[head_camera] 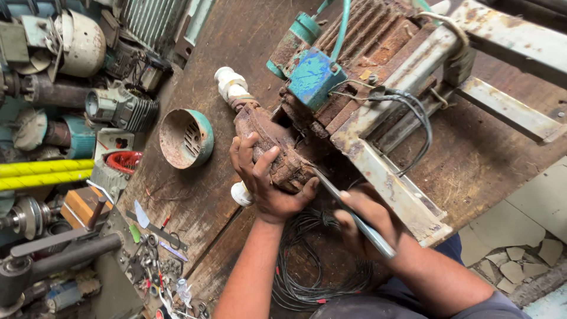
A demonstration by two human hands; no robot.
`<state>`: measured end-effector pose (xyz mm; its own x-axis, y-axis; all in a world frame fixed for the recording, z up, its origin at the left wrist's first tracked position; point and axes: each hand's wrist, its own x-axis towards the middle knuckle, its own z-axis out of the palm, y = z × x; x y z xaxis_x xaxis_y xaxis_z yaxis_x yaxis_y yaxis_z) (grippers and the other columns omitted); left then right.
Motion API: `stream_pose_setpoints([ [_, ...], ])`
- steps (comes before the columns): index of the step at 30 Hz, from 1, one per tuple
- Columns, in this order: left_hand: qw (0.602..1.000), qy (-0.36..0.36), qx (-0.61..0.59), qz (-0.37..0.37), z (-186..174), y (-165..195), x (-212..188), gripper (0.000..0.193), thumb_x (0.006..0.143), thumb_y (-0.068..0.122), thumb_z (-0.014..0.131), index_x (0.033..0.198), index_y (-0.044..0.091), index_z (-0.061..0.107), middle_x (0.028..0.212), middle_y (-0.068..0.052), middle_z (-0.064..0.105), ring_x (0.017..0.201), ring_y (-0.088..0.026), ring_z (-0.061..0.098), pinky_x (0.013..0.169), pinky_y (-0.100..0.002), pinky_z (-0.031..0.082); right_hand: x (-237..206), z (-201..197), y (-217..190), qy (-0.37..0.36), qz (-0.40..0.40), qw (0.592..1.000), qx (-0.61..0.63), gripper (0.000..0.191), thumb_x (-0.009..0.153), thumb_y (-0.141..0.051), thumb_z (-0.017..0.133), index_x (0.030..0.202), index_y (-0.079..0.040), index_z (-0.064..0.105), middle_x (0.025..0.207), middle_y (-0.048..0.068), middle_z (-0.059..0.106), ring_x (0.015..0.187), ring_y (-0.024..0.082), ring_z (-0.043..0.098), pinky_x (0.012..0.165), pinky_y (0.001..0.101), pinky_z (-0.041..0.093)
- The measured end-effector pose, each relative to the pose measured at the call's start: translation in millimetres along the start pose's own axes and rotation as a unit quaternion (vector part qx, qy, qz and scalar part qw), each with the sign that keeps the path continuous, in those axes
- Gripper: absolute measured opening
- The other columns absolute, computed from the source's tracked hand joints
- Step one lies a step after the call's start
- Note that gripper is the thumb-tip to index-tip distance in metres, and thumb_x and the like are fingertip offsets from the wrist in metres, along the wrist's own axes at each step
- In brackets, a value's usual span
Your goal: The person works on a rusty electric water pump mounted on a metal frame on a wooden workbench. They hammer a punch against the pump housing, pry at the pump body with a chisel-like tool, reposition the pump, use pliers on its parts, and handle a coiled wire near the machine.
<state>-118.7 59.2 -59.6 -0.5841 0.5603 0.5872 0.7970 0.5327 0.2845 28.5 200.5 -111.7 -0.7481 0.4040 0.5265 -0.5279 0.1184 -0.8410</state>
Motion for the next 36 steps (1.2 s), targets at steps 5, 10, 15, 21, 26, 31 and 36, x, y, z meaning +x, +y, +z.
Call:
stream_pose_setpoints([
  [5, 1.0, 0.003, -0.005, -0.004, 0.0, 0.3, 1.0, 0.074, 0.082, 0.061, 0.076, 0.135, 0.018, 0.048, 0.151, -0.017, 0.045, 0.147, -0.041, 0.04, 0.125, -0.063, 0.026, 4.6, 2.8, 6.7, 0.017, -0.036, 0.998, -0.047, 0.029, 0.103, -0.011, 0.062, 0.127, 0.002, 0.052, 0.087, 0.012, 0.063, 0.07, 0.023, 0.06, 0.063, 0.0364, 0.049],
  [10, 1.0, 0.007, -0.007, -0.013, -0.6, 3.6, 3.5, 0.074, 0.081, 0.06, 0.076, 0.135, 0.018, 0.048, 0.152, -0.017, 0.044, 0.147, -0.043, 0.039, 0.128, -0.066, 0.027, 14.1, 3.1, -0.2, 0.019, -0.056, 0.995, -0.086, 0.027, 0.104, -0.009, 0.061, 0.127, 0.001, 0.05, 0.084, 0.012, 0.061, 0.07, 0.026, 0.06, 0.065, 0.037, 0.05],
  [15, 1.0, 0.01, -0.021, -0.009, -0.2, 4.0, 3.6, 0.077, 0.08, 0.062, 0.077, 0.135, 0.018, 0.048, 0.151, -0.017, 0.043, 0.146, -0.043, 0.038, 0.127, -0.065, 0.028, 22.8, 6.5, -4.7, 0.027, -0.066, 0.977, -0.199, 0.026, 0.102, -0.009, 0.064, 0.122, 0.002, 0.053, 0.089, 0.02, 0.062, 0.072, 0.031, 0.063, 0.063, 0.0388, 0.05],
  [21, 1.0, 0.007, -0.008, -0.023, 1.7, 4.2, 1.2, 0.075, 0.079, 0.058, 0.08, 0.135, 0.017, 0.048, 0.152, -0.017, 0.045, 0.148, -0.045, 0.038, 0.127, -0.065, 0.028, 15.2, 5.8, 0.7, 0.041, -0.084, 0.985, -0.146, 0.025, 0.102, -0.008, 0.063, 0.122, 0.002, 0.052, 0.093, 0.016, 0.062, 0.076, 0.03, 0.063, 0.067, 0.0386, 0.051],
  [26, 1.0, 0.01, -0.025, -0.005, 0.6, 3.0, 1.8, 0.076, 0.078, 0.057, 0.08, 0.135, 0.018, 0.049, 0.151, -0.019, 0.044, 0.147, -0.045, 0.038, 0.127, -0.064, 0.03, 10.0, 4.8, 6.5, 0.04, -0.079, 0.989, -0.116, 0.025, 0.102, -0.008, 0.061, 0.122, 0.004, 0.053, 0.092, 0.015, 0.063, 0.077, 0.028, 0.062, 0.069, 0.0391, 0.052],
  [31, 1.0, 0.01, -0.02, -0.004, 5.3, -0.9, -1.0, 0.075, 0.08, 0.057, 0.08, 0.135, 0.018, 0.048, 0.152, -0.019, 0.045, 0.147, -0.044, 0.04, 0.123, -0.064, 0.028, 4.8, 4.4, 8.0, 0.05, -0.047, 0.993, -0.096, 0.026, 0.102, -0.01, 0.064, 0.122, 0.004, 0.055, 0.097, 0.011, 0.065, 0.08, 0.022, 0.062, 0.072, 0.0355, 0.052],
  [36, 1.0, 0.01, -0.004, -0.01, 4.9, 3.2, -2.5, 0.076, 0.079, 0.058, 0.08, 0.134, 0.017, 0.049, 0.151, -0.019, 0.045, 0.146, -0.046, 0.04, 0.127, -0.065, 0.029, 6.5, 11.4, 13.7, 0.077, -0.031, 0.988, -0.133, 0.025, 0.101, -0.008, 0.064, 0.122, 0.004, 0.058, 0.103, 0.019, 0.065, 0.086, 0.028, 0.067, 0.076, 0.0361, 0.055],
])
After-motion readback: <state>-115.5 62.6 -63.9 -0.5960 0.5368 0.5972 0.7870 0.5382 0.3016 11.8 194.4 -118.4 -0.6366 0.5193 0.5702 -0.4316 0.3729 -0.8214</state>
